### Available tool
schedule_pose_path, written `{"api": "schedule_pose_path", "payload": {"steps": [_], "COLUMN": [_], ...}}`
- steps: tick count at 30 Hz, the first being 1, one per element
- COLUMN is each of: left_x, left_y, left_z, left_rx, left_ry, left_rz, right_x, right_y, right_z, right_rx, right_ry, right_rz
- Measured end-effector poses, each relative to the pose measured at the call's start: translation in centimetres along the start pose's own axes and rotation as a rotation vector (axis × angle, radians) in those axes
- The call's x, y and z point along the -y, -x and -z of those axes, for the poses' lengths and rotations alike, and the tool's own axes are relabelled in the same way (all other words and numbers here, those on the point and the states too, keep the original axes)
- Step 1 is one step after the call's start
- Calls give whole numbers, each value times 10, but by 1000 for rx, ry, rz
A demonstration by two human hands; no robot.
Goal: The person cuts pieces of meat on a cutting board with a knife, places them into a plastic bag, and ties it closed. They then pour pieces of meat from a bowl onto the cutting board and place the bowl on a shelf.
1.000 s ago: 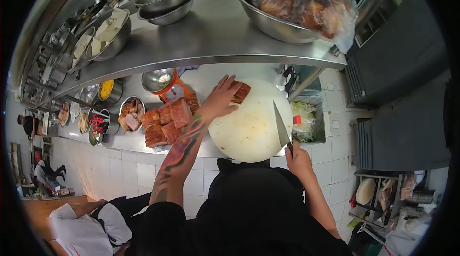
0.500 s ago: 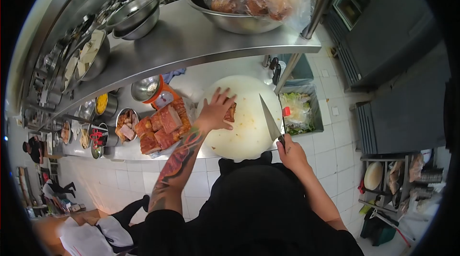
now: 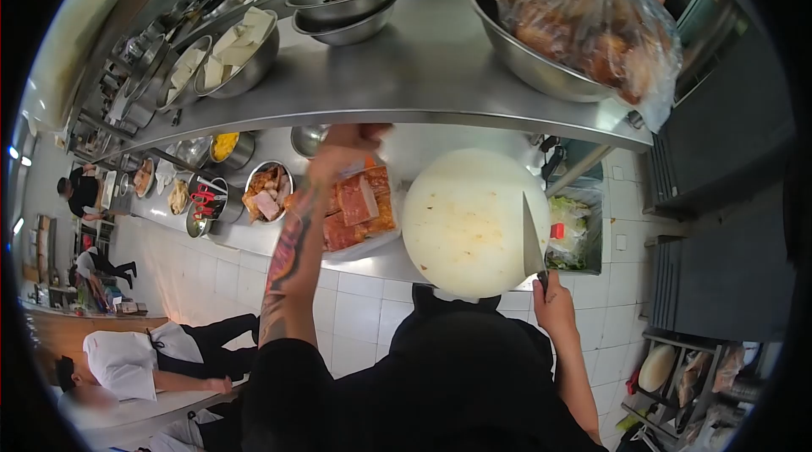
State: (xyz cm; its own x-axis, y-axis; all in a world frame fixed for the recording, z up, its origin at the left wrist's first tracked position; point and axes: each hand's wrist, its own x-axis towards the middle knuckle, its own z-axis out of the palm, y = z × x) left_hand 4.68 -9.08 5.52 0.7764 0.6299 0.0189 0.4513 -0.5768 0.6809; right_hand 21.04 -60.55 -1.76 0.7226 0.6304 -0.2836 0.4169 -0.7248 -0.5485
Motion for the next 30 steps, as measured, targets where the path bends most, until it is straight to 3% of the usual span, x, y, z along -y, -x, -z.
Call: {"api": "schedule_pose_path", "payload": {"steps": [1, 2, 4, 10, 16, 23, 30], "left_x": [31, 109, 134, 177, 189, 156, 143], "left_y": [-15, -38, -37, -50, -49, -37, -31], "left_z": [24, 38, 42, 33, 26, 37, 45], "left_rx": [-71, -92, -62, 84, 77, 126, 118], "left_ry": [-346, -466, -484, -446, -366, -405, -383], "left_rz": [-49, -53, -66, -134, -81, -10, -87], "right_x": [2, 3, 12, 14, 22, 21, 20], "right_y": [-1, -2, -2, 2, 1, 0, 0], "right_z": [1, 2, 5, -3, 0, -2, -5], "right_rx": [4, 22, 56, -30, -15, -29, -34], "right_ry": [-2, -1, 10, 29, 21, 29, 22], "right_rz": [2, -26, -99, -38, -98, -99, -100]}}
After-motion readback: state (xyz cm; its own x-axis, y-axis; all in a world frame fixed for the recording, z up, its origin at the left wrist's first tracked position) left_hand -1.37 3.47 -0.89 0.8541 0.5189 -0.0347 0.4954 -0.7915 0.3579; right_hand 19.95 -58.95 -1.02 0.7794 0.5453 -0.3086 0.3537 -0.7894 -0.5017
